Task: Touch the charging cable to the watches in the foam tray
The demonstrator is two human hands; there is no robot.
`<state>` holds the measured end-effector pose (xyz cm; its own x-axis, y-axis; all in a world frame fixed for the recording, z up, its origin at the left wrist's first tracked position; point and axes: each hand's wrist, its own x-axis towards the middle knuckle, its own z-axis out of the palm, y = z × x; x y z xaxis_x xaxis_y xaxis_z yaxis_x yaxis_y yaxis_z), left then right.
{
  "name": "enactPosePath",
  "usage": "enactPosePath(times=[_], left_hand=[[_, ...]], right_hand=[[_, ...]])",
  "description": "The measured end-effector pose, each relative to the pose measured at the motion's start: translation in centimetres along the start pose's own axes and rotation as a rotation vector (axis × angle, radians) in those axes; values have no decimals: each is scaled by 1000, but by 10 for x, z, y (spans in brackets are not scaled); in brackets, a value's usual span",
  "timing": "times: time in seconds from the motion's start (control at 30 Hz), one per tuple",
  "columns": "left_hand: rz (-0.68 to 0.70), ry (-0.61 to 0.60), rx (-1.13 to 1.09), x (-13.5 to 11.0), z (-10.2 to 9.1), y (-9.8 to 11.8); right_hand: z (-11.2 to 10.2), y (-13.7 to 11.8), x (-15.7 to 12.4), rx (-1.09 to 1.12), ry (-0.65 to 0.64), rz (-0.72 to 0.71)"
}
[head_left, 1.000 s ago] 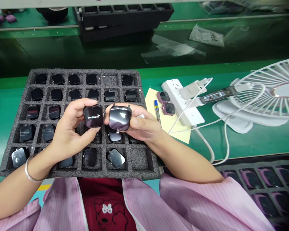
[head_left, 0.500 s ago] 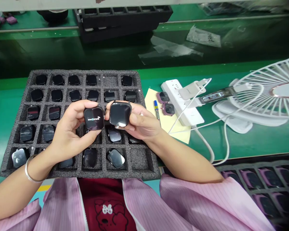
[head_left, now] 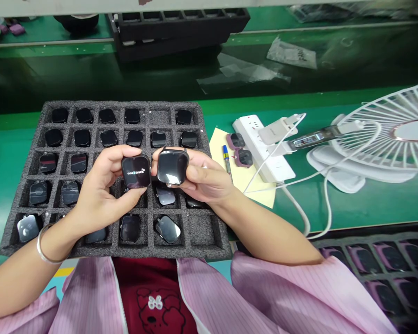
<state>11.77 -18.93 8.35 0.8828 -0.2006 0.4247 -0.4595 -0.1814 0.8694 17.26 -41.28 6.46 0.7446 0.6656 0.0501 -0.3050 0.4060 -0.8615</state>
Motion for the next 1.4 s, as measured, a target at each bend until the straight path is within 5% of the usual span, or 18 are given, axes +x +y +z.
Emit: enactPosePath(times=[0.77, 1.07, 1.27, 1.4], left_hand=[[29, 27, -17, -4, 3, -8], [-120, 24, -86, -1, 0, -5], [-409, -65, -376, 4, -4, -3], [-368, -59, -157, 6, -5, -1]], right_hand=[[-4, 3, 3, 64, -131, -37], [-4, 1, 2, 61, -137, -26], [-5, 3, 3, 37, -91, -25], [-2, 2, 5, -5, -87, 27]])
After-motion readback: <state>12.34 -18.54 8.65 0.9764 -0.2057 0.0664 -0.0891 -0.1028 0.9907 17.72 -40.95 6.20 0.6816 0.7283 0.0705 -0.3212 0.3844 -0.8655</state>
